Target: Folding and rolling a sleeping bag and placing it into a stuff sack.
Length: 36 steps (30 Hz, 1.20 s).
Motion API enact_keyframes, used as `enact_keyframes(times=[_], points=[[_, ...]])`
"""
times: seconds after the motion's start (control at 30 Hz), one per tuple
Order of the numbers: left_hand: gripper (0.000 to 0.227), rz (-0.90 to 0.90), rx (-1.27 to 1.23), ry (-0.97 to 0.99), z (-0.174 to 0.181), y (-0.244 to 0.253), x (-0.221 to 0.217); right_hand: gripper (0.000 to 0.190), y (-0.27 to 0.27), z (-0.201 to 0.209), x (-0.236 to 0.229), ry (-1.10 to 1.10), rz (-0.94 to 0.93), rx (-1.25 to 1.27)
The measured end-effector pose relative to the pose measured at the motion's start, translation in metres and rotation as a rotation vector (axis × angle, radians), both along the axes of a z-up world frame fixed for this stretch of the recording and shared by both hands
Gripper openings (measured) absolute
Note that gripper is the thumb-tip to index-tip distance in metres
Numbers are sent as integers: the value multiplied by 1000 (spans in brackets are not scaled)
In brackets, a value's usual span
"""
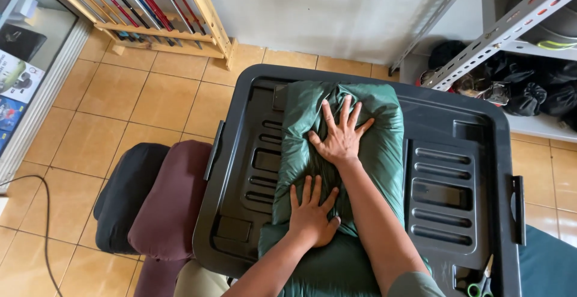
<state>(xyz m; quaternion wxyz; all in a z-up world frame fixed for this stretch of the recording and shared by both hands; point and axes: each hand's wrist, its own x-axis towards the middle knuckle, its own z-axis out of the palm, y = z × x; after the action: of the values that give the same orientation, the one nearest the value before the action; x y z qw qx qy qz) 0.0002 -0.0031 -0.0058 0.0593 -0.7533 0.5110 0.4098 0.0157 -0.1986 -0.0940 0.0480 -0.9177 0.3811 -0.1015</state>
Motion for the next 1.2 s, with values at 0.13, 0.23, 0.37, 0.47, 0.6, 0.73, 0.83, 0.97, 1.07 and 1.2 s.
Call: enact_keyframes(times=[0.13,0.23,0.37,0.47,0.6,0.73,0.83,0.97,1.07,1.2], points=[[73,4,13,28,2,-1,1,100,4,38,11,161,-101,335],[73,2,-5,29,0,-1,3,106,6,52,18,225,-144,359],[73,-6,6,26,2,-1,2,91,11,62,26,372,-174,402],[73,-16,31,37,7,-2,4,88,10,56,28,377,-176,389],[73,-5,26,45,7,-2,3,87,6,40,26,325,-171,380],[73,-9,12,38,-3,-2,3,85,4,34,24,268,-163,356],[73,13,-27,43,-6,1,5,88,6,39,25,263,-157,367],[74,35,-86,27,-18,3,2,97,-3,30,16,229,-127,419],[77,24,-83,43,-25,4,4,94,-4,28,-22,-65,69,437],[78,7,-52,10,-24,3,3,88,19,41,-95,-139,199,-21]])
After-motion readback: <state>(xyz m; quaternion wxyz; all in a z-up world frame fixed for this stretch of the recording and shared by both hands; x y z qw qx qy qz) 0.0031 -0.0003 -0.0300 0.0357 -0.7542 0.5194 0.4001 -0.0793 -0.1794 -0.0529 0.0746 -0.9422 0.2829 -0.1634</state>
